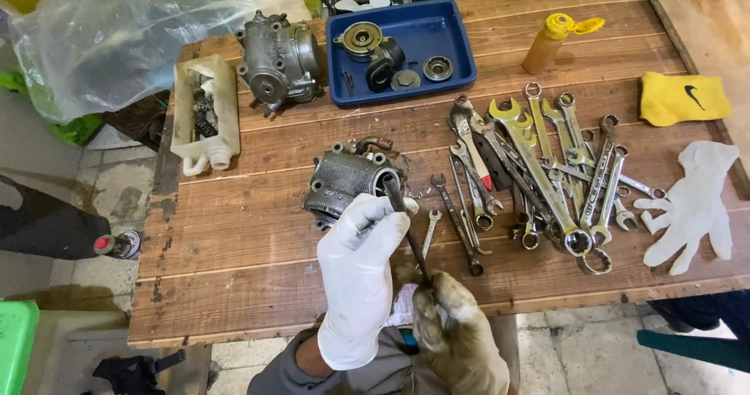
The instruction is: Loosening bolts and inspecting the internal components of a motorcycle engine cylinder head using wrenches and a screwdriver.
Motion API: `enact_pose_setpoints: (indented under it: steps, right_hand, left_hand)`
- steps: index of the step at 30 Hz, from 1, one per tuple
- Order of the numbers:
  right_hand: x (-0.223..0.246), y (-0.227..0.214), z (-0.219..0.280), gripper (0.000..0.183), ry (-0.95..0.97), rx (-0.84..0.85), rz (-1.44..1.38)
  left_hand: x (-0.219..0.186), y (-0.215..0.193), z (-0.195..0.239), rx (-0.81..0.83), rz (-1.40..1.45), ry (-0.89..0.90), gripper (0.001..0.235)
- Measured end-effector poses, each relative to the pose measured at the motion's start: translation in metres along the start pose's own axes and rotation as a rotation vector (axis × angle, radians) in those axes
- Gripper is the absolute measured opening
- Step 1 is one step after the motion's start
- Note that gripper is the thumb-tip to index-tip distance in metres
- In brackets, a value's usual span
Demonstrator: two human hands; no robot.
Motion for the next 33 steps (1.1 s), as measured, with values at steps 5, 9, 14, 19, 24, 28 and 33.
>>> enact_pose_setpoints:
  steps: [5, 9, 14, 19, 24, 28, 33]
  right_hand:
    - [0.008, -0.017, -0.010, 0.035, -0.331, -0.214, -0.105]
    - [0.020, 0.000, -0.001, 0.034, -0.343, -0.316, -0.033]
    - [0.018, 0.010, -0.003, 0.057, -0.307, 0.254, -0.067]
    - [0.015, 0.010, -0.007, 0.028, -0.154, -0.129, 0.109]
    - [0.025, 0.024, -0.008, 0.023, -0.483, -0.266, 0.151]
    - [0.038, 0.036, -0.001, 0.026, -0.570, -0.360, 0.220]
    - [0.051, 0.048, 0.011, 0.038, -0.618, -0.398, 0.353]
  left_hand:
    - [0.001, 0.001, -0.004, -0.021, 0.045, 0.013, 0.013]
    - [0.007, 0.003, -0.010, 0.012, 0.162, 0.012, 0.012]
    - [0.014, 0.000, -0.015, 0.019, 0.174, -0.028, 0.015]
    - [0.009, 0.001, -0.019, -0.038, 0.140, -0.060, 0.013]
    - [-0.002, 0.005, -0.022, -0.098, 0.019, -0.117, 0.008]
    - [-0.027, 0.017, -0.025, -0.074, -0.072, -0.154, 0.009]
    - [-0.062, 0.051, -0.099, 0.041, -0.761, 0.182, 0.018]
Point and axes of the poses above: each hand's wrist, its own z-axis away from the middle knuckle, its own y-axis out of the palm, x = y × z, the point moved 6 cm from there along -z, towards the middle knuckle, and after that the axes turned 14 degrees about -y, right-handed, at the moved point
